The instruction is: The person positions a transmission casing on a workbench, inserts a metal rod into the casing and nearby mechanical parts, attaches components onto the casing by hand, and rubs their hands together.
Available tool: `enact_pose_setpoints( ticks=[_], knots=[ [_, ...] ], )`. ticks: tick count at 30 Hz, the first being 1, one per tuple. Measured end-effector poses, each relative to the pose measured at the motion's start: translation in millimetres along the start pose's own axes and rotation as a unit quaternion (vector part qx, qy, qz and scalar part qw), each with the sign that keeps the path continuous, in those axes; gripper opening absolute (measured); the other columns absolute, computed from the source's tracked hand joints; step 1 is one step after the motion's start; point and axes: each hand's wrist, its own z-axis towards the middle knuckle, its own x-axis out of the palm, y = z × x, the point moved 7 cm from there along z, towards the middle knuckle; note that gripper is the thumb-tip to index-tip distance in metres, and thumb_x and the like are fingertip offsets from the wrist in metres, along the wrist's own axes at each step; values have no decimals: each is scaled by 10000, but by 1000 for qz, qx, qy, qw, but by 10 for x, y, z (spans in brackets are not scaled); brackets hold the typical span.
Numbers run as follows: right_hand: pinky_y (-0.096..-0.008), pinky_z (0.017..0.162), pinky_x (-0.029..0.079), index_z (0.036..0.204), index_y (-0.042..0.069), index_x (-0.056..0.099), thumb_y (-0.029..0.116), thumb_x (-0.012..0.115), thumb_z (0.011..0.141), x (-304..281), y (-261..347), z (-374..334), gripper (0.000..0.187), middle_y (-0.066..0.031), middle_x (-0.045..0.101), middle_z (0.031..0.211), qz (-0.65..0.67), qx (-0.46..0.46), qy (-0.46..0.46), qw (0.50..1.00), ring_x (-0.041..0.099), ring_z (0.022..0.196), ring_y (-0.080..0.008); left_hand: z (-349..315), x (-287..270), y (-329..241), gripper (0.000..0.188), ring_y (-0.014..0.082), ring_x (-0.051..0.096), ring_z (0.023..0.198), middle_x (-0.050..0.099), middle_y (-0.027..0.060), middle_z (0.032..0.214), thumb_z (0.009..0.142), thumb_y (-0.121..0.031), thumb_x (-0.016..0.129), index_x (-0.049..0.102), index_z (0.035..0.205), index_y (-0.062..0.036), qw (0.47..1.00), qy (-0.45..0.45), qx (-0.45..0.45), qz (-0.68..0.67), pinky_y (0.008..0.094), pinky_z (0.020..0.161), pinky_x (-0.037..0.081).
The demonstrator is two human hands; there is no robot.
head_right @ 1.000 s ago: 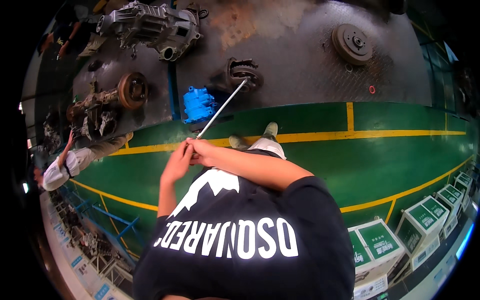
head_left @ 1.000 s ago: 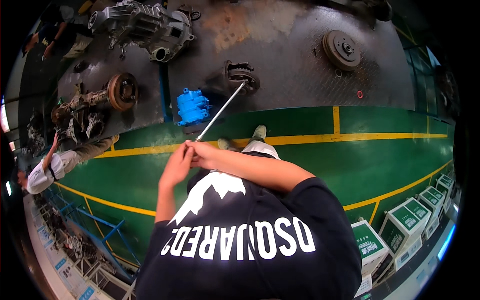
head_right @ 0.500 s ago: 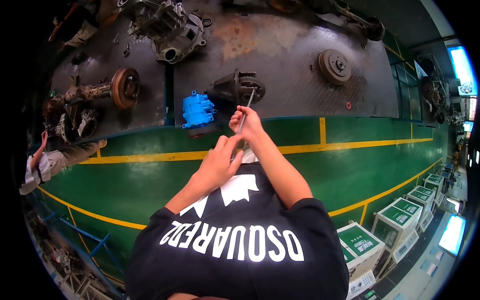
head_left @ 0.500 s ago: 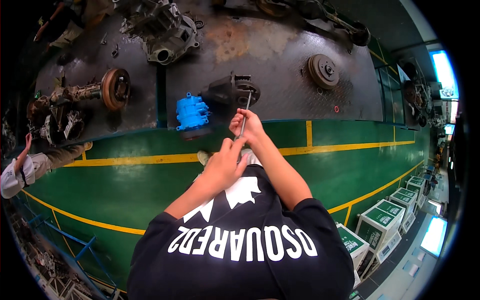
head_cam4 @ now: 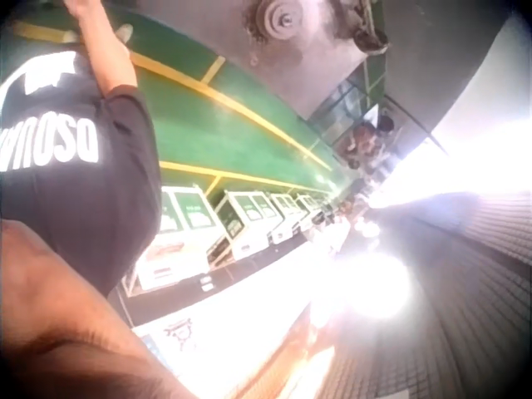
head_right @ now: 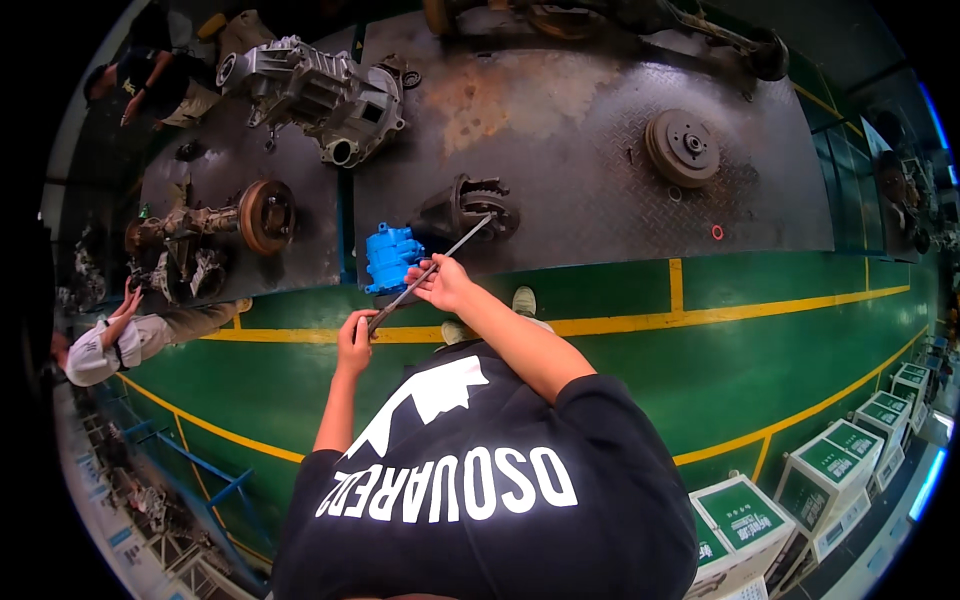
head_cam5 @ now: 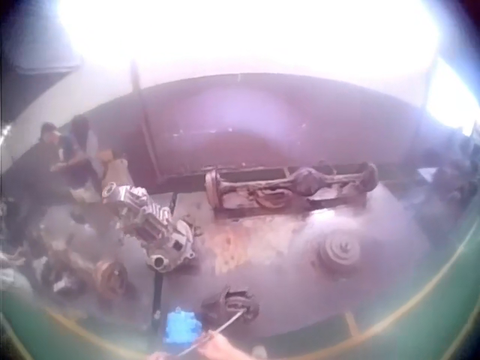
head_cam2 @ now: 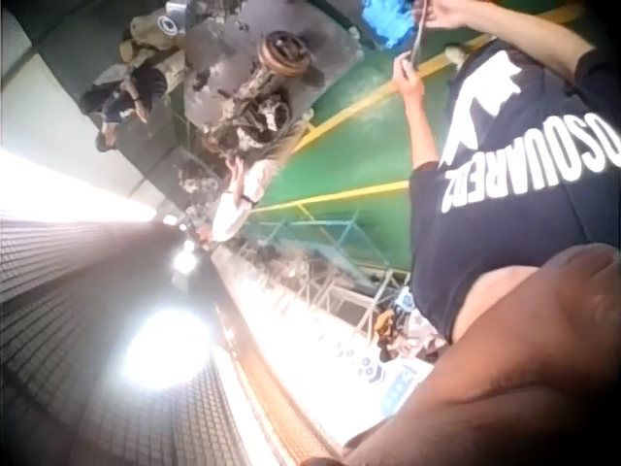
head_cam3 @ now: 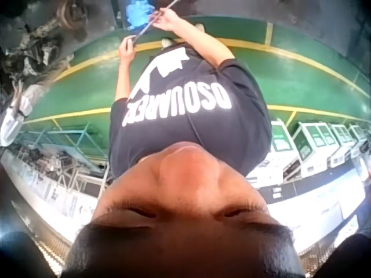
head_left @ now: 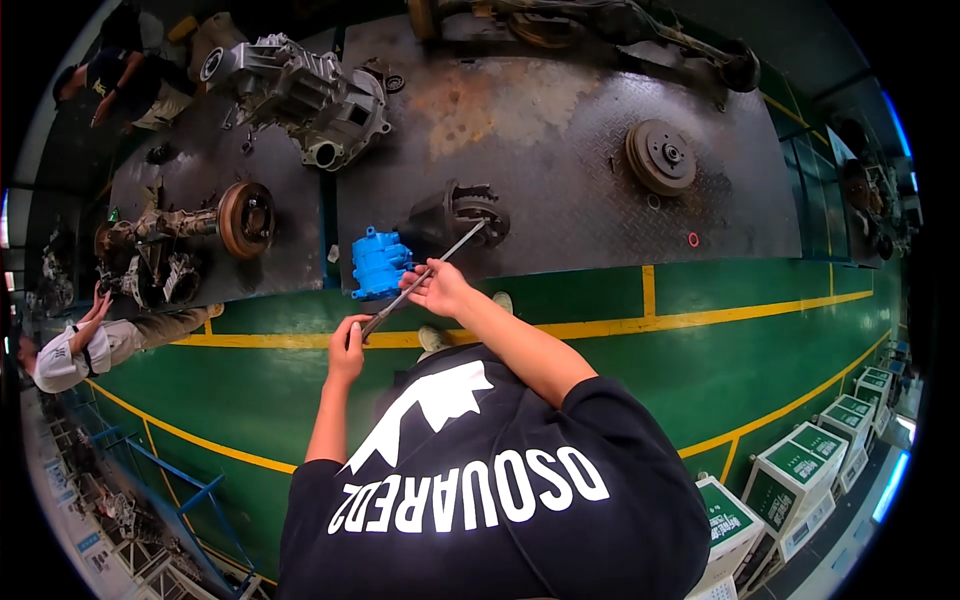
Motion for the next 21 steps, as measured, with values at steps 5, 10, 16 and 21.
enact_pose_setpoints(
  ticks=[5, 10, 16, 21],
  knots=[
    [-560, 1142, 525, 1091, 56, 572, 344, 450, 1173, -41, 86, 4, 324, -199, 718, 1152, -62, 25, 28, 997, 687, 1228, -401, 8, 163, -233, 249, 98, 588, 688, 624, 19, 771, 1126, -217, 583, 724, 1241, -47, 994, 1, -33, 100, 304, 636, 462],
    [-565, 1080, 571, 1014, 68, 635, 289, 533, 1139, -39, 621, -350, 273, -163, 739, 1031, -1, 27, 102, 994, 725, 1140, -401, 16, 674, -2015, 343, 224, 616, 666, 647, 147, 789, 1028, -249, 725, 687, 1288, -29, 964, 116, -72, 228, 394, 645, 468],
    [-543, 913, 610, 971, 78, 663, 240, 617, 1073, 81, 542, -394, 196, -162, 737, 890, 48, 87, 194, 976, 757, 933, -376, -175, 1009, -2711, 435, 433, 615, 680, 625, 233, 784, 901, -128, 785, 655, 1311, -62, 923, 156, 9, 351, 492, 643, 488],
    [-539, 935, 645, 1157, 96, 614, 348, 549, 1153, -163, 621, -488, 260, -113, 751, 1029, -67, 19, 175, 982, 790, 1015, -346, -301, 1196, -2791, 361, 496, 712, 918, 712, 283, 981, 990, -148, 639, 539, 1325, -59, 891, 276, -62, 356, 542, 795, 546]
  ],
)
